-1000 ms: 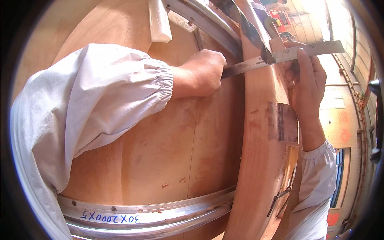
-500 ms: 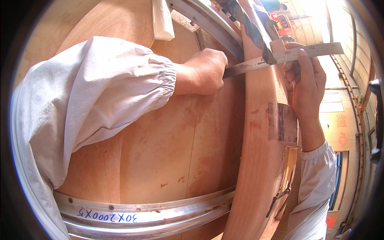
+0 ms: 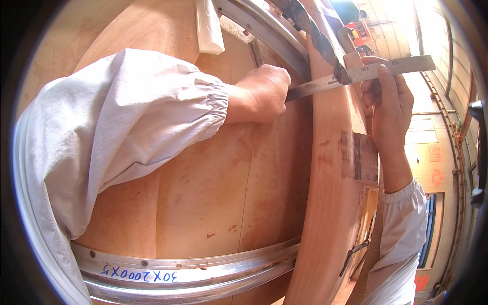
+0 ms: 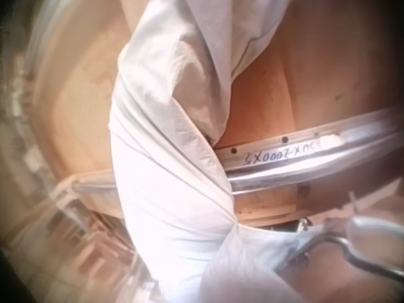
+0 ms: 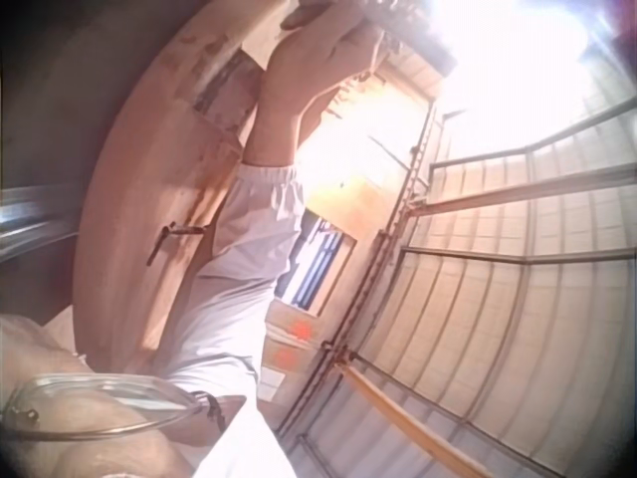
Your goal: The person uses a metal square to measure and mark a curved wooden piece in a workshop. They repeatedly position the square along the curve, mark lines, and adjust the tool while wood shavings accumulate on the work surface.
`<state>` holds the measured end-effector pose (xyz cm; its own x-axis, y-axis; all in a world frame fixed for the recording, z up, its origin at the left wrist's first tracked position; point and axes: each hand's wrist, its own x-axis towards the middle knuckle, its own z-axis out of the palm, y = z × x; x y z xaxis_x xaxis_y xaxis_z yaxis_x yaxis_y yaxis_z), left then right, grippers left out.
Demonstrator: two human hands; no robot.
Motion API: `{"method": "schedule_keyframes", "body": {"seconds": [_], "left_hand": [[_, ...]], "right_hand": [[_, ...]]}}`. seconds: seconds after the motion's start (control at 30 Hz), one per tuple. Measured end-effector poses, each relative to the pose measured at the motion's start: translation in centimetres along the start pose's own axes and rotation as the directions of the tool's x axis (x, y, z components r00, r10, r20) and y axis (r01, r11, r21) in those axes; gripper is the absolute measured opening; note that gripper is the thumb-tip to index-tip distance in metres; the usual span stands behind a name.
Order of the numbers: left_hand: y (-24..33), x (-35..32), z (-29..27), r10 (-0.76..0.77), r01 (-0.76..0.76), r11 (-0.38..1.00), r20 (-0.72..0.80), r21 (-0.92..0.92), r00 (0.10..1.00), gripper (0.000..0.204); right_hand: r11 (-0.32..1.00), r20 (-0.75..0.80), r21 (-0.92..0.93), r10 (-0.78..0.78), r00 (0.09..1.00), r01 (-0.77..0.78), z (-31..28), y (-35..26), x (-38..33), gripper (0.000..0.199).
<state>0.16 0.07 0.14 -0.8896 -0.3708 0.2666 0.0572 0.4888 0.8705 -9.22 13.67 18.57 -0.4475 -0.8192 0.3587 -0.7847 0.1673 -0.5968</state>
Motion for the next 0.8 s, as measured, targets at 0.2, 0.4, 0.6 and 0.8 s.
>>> {"method": "schedule_keyframes", "body": {"seconds": [0.2,0.4,0.6,0.8], "left_hand": [[0.0,-0.09,-0.12,-0.001,0.001,1.0,-0.007,-0.012,1.0,0.016],[0.05,-0.11,-0.05,0.005,-0.005,1.0,-0.008,-0.013,1.0,0.017],[0.03,-0.15,-0.12,0.01,-0.01,1.0,-0.012,-0.001,1.0,0.016],[0.04,-0.05,0.1,0.002,-0.002,1.0,-0.018,-0.002,1.0,0.015]], "right_hand": [[1.0,0.005,0.008,-0.006,1.0,0.006,0.06,0.06,0.13,0.032],[1.0,0.008,0.002,0.001,1.0,-0.001,0.0,0.01,0.07,0.032],[0.999,0.009,-0.027,-0.02,1.0,0.021,0.0,-0.05,0.05,0.033],[1.0,-0.002,-0.028,-0.006,1.0,0.006,0.03,0.06,0.03,0.034]]}}
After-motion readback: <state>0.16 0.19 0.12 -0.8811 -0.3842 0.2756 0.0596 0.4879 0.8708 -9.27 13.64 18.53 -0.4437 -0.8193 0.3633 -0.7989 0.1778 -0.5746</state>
